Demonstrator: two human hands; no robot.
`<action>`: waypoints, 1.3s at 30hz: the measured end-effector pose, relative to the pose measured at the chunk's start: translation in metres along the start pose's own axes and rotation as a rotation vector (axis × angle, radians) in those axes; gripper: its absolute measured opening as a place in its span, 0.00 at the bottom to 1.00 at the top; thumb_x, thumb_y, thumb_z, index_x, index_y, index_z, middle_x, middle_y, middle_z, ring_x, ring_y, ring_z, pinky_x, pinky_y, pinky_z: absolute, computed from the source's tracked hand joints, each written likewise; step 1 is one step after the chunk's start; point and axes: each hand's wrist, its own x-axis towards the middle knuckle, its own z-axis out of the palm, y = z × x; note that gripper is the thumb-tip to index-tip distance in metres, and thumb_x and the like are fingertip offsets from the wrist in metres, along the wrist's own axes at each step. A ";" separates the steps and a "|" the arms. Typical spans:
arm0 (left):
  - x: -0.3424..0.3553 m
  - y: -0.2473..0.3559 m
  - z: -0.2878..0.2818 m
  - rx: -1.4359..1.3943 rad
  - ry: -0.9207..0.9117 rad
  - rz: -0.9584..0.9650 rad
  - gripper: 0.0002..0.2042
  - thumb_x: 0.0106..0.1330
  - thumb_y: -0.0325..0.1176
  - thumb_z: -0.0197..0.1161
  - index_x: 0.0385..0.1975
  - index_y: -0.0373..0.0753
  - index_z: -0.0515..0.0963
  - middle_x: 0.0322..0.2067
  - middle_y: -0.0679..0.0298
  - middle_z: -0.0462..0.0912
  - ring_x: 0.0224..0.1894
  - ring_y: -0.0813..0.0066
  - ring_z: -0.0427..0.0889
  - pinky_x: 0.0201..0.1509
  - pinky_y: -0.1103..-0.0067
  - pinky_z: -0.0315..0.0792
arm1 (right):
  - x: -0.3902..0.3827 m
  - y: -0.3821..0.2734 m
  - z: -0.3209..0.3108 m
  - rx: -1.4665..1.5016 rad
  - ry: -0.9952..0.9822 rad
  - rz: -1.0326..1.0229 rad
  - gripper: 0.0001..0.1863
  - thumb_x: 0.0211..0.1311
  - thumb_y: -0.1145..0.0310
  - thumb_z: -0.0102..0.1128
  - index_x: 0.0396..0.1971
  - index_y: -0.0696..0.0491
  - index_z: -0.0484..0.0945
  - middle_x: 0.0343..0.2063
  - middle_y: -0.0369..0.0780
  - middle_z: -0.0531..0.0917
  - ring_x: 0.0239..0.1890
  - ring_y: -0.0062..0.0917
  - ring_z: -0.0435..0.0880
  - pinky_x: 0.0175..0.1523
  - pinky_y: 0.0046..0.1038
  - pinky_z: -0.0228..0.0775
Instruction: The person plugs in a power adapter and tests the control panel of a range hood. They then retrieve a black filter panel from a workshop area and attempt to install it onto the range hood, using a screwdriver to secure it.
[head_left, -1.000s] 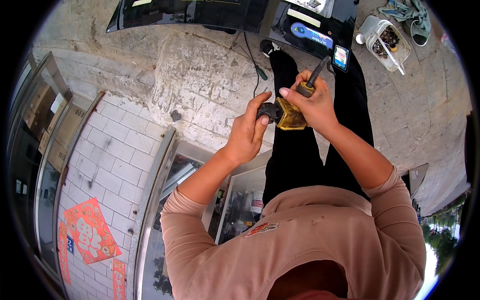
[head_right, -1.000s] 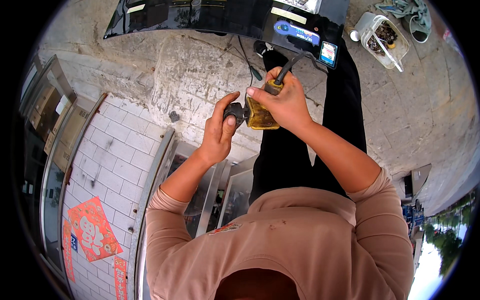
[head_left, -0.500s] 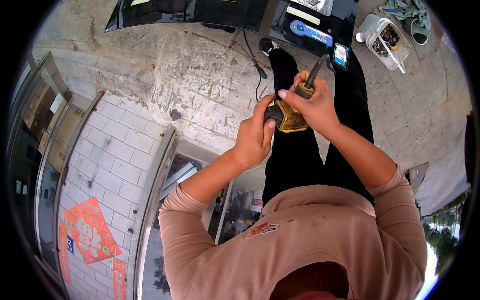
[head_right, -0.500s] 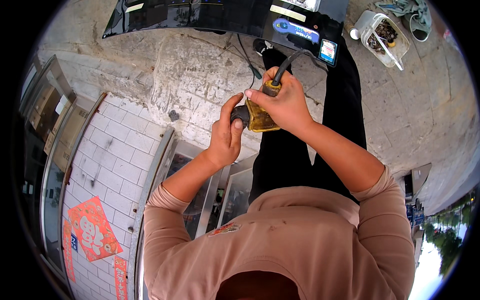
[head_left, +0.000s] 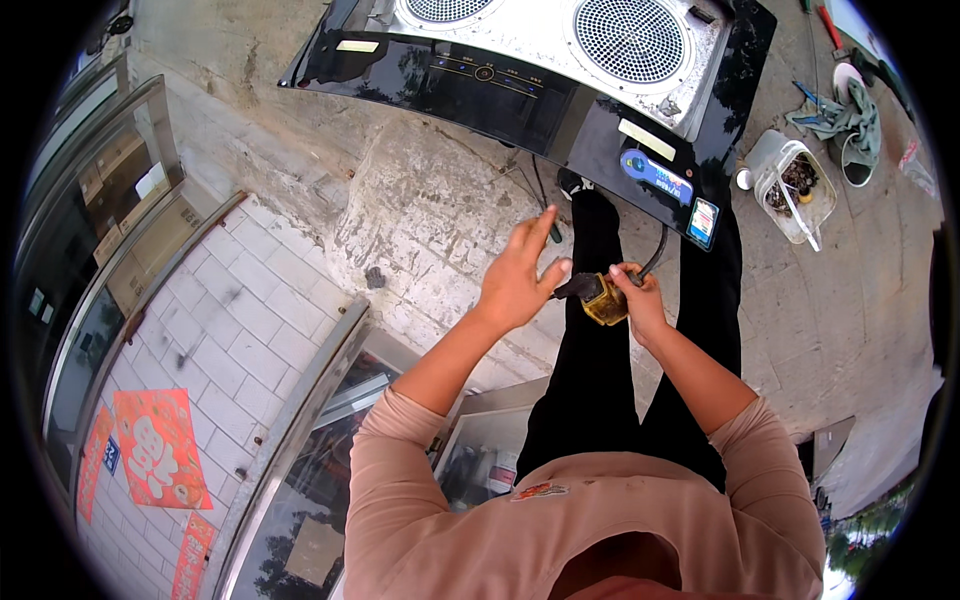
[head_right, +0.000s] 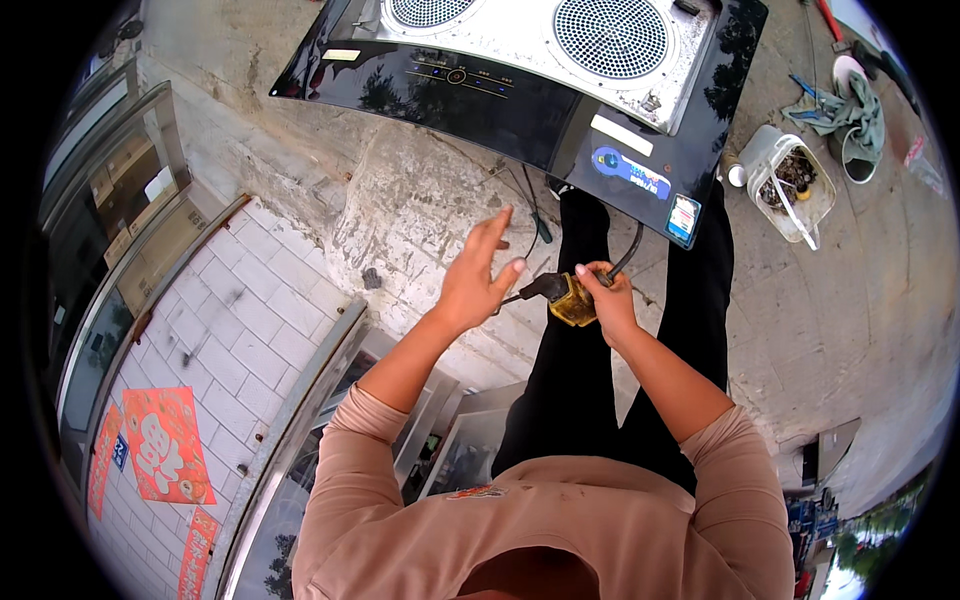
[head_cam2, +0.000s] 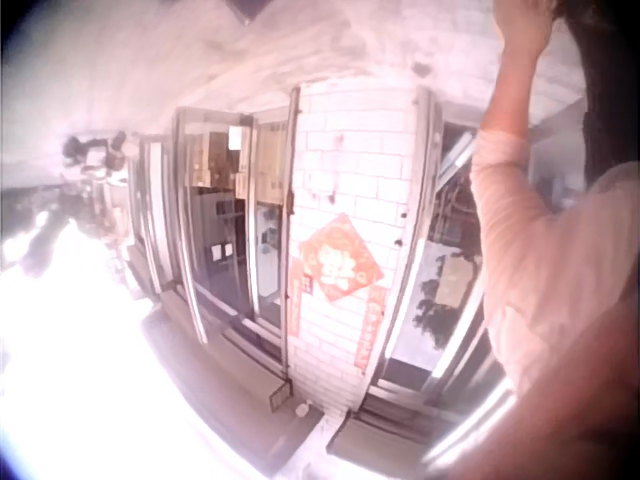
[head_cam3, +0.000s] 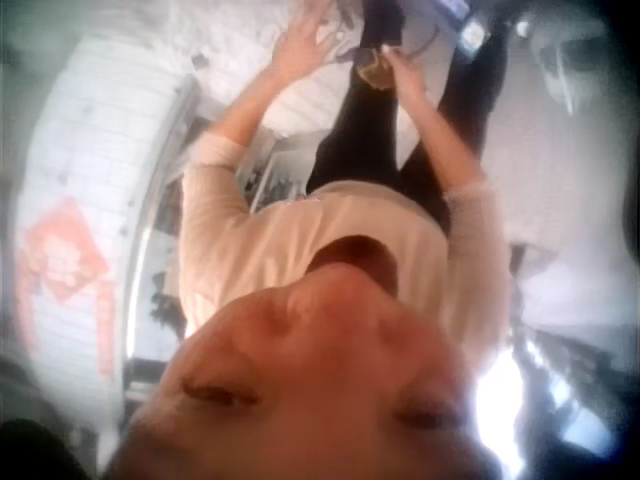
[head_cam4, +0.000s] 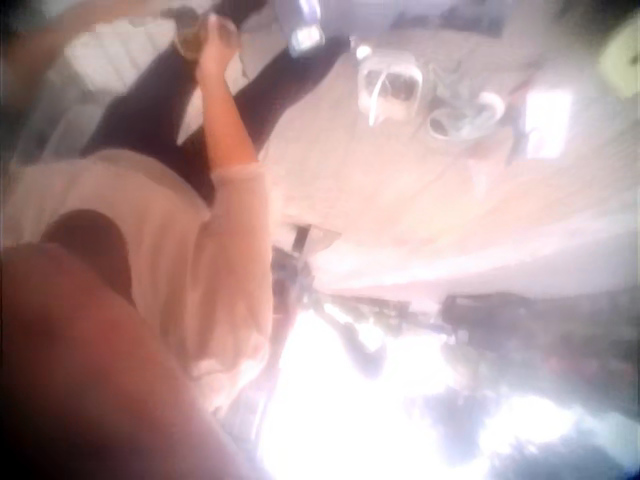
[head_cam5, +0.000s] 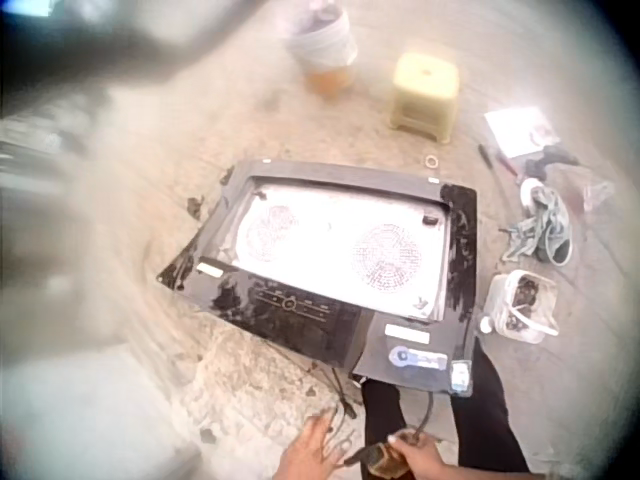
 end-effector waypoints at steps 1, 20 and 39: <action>0.018 -0.013 -0.012 0.041 0.127 0.028 0.28 0.66 0.37 0.58 0.66 0.45 0.62 0.58 0.53 0.67 0.51 0.56 0.76 0.55 0.70 0.71 | 0.014 0.008 -0.005 -0.013 -0.005 0.041 0.12 0.56 0.63 0.70 0.28 0.52 0.76 0.24 0.31 0.78 0.28 0.15 0.77 0.35 0.21 0.68; 0.260 -0.138 -0.039 0.812 0.487 0.000 0.16 0.70 0.49 0.49 0.54 0.63 0.77 0.70 0.63 0.54 0.73 0.57 0.49 0.70 0.45 0.40 | 0.256 0.082 -0.102 -0.898 -0.169 -0.218 0.30 0.53 0.53 0.71 0.53 0.53 0.76 0.51 0.38 0.78 0.53 0.25 0.75 0.59 0.28 0.65; 0.248 -0.095 -0.011 0.774 0.271 0.186 0.18 0.67 0.45 0.51 0.55 0.56 0.77 0.69 0.62 0.58 0.72 0.58 0.51 0.70 0.48 0.38 | 0.239 0.047 -0.070 -1.160 -0.275 -0.223 0.32 0.63 0.52 0.52 0.64 0.53 0.62 0.66 0.47 0.62 0.67 0.43 0.60 0.71 0.41 0.47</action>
